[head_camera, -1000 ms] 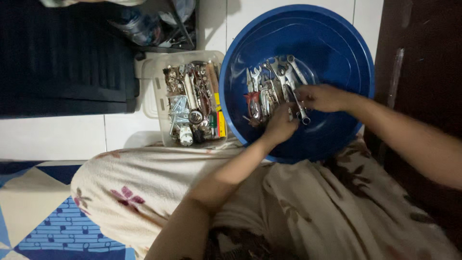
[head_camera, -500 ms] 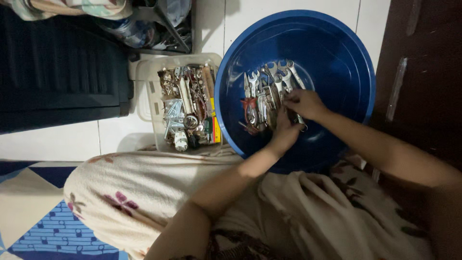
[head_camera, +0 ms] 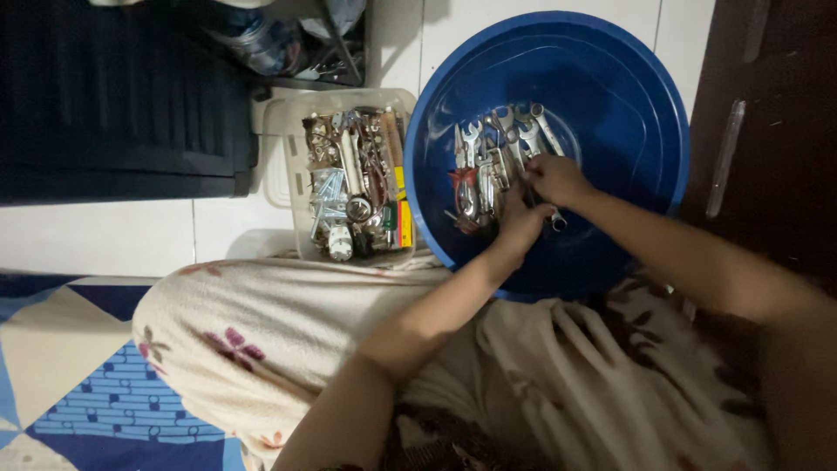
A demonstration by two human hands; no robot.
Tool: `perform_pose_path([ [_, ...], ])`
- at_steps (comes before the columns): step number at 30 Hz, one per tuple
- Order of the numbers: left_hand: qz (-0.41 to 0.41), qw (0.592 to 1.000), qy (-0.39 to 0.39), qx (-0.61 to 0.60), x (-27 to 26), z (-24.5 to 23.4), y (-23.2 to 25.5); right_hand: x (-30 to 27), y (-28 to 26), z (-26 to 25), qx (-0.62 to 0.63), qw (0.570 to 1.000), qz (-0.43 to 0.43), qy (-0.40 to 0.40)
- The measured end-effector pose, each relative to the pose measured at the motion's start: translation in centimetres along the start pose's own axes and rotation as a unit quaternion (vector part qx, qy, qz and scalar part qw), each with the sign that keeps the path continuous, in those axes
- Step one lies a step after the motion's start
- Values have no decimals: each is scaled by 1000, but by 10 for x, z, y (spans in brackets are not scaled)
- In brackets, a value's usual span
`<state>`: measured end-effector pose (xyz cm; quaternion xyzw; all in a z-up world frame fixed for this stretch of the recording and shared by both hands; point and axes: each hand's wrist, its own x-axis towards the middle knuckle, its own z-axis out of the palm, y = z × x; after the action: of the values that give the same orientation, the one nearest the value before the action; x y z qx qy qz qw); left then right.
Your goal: The person sits on a floor mat and sorts small metal hardware from a clear plastic container into a blue basin. They handle wrenches, bolts, and a white plastic adapter, moving items one by one between the two containers.
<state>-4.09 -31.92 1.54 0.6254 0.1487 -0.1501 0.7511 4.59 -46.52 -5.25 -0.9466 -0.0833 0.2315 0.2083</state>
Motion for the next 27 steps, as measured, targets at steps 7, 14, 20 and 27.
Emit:
perform_pose_path([
  [7, 99, 995, -23, -4, 0, -18, 6, -28, -17, -11, 99, 993, -7, 57],
  [14, 246, 958, 29, 143, -33, -50, 82, -71, -129, -85, 365, 927, -2, 85],
  [20, 272, 954, 101, 80, -61, -106, 141, -78, -216, -109, 446, 883, -144, 28],
  [27, 179, 948, 222, 143, -59, -184, 121, -51, -275, -52, 428, 879, -186, -96],
])
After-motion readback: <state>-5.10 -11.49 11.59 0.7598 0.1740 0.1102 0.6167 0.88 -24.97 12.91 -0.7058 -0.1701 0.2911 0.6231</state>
